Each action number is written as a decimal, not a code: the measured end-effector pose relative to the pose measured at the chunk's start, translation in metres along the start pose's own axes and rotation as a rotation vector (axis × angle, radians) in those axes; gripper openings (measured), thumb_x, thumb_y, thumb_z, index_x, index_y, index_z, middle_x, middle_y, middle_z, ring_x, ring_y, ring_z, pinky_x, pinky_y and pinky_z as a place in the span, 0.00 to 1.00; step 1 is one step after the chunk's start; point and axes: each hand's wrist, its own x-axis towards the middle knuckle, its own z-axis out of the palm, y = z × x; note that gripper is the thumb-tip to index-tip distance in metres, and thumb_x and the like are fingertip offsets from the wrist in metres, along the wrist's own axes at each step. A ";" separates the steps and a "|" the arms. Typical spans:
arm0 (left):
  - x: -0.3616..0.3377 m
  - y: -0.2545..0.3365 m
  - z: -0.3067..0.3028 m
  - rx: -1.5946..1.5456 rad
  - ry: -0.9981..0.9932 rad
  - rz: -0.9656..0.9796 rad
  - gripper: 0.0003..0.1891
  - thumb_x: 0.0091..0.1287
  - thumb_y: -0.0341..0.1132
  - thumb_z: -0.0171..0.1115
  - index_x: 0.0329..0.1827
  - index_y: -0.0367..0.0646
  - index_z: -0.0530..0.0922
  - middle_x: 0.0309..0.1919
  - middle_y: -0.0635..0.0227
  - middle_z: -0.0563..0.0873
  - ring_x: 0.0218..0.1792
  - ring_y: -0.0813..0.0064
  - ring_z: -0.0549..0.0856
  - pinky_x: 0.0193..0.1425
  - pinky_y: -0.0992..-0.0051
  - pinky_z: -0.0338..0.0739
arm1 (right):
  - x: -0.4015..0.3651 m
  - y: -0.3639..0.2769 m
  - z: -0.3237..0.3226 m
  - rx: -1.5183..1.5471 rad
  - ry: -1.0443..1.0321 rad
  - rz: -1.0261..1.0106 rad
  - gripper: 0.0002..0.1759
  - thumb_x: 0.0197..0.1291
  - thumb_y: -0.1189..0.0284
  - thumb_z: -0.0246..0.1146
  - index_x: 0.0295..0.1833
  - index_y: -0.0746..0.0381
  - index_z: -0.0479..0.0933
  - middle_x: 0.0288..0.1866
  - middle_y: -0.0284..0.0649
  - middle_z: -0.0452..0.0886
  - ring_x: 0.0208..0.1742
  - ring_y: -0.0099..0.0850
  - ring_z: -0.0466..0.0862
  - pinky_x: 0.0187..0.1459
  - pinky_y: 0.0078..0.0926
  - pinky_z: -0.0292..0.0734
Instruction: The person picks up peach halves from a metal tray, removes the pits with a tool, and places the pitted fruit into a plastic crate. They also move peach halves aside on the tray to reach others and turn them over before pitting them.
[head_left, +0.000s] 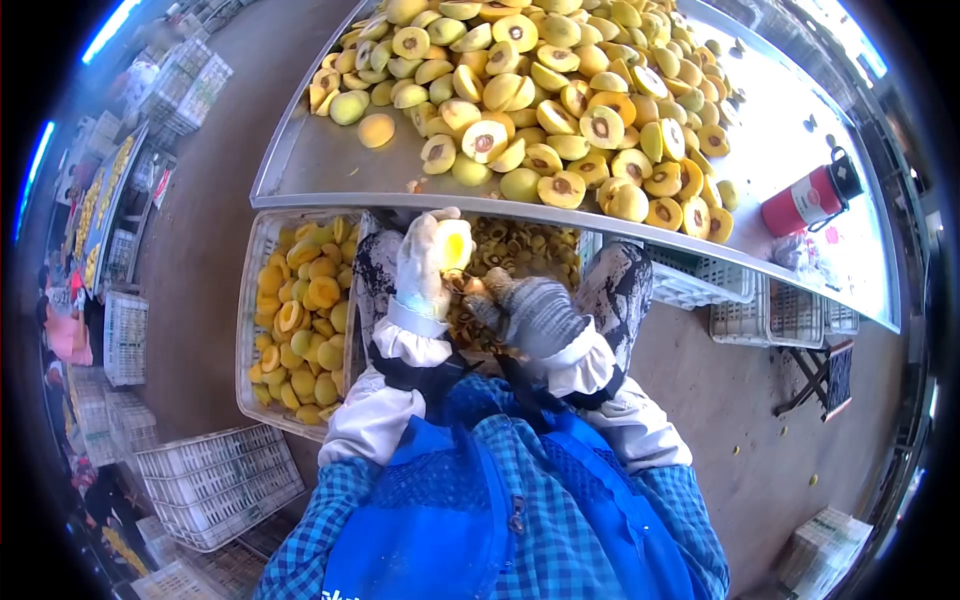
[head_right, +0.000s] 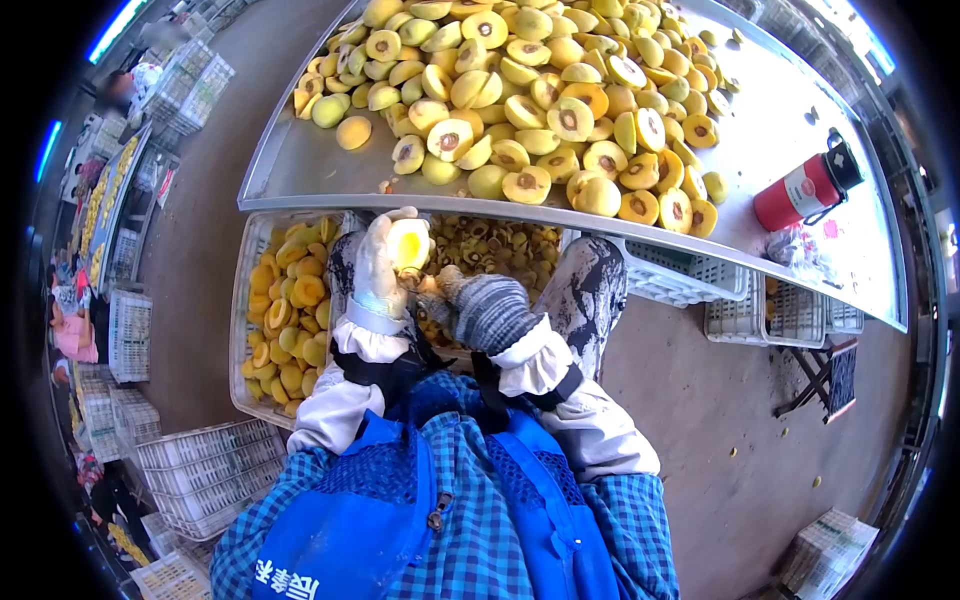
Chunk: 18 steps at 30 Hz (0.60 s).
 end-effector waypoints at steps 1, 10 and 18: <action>-0.002 -0.003 -0.003 -0.019 -0.001 -0.039 0.21 0.71 0.49 0.49 0.47 0.38 0.76 0.34 0.65 0.82 0.33 0.75 0.82 0.35 0.79 0.78 | 0.002 0.003 0.001 0.010 -0.001 0.004 0.15 0.61 0.58 0.59 0.34 0.58 0.73 0.18 0.49 0.75 0.24 0.50 0.79 0.26 0.44 0.71; 0.028 0.030 -0.033 -0.454 0.095 -0.036 0.22 0.70 0.50 0.50 0.48 0.37 0.74 0.33 0.57 0.83 0.27 0.65 0.84 0.26 0.74 0.81 | -0.011 0.017 0.044 -0.041 0.105 -0.074 0.16 0.62 0.58 0.57 0.30 0.59 0.72 0.15 0.49 0.74 0.19 0.49 0.77 0.23 0.46 0.70; 0.016 0.066 -0.136 0.809 0.435 0.506 0.23 0.72 0.51 0.45 0.52 0.39 0.74 0.42 0.64 0.81 0.42 0.71 0.81 0.41 0.75 0.76 | 0.007 0.038 0.061 -0.141 -0.195 0.172 0.20 0.61 0.54 0.55 0.40 0.62 0.73 0.35 0.53 0.81 0.35 0.47 0.83 0.36 0.47 0.76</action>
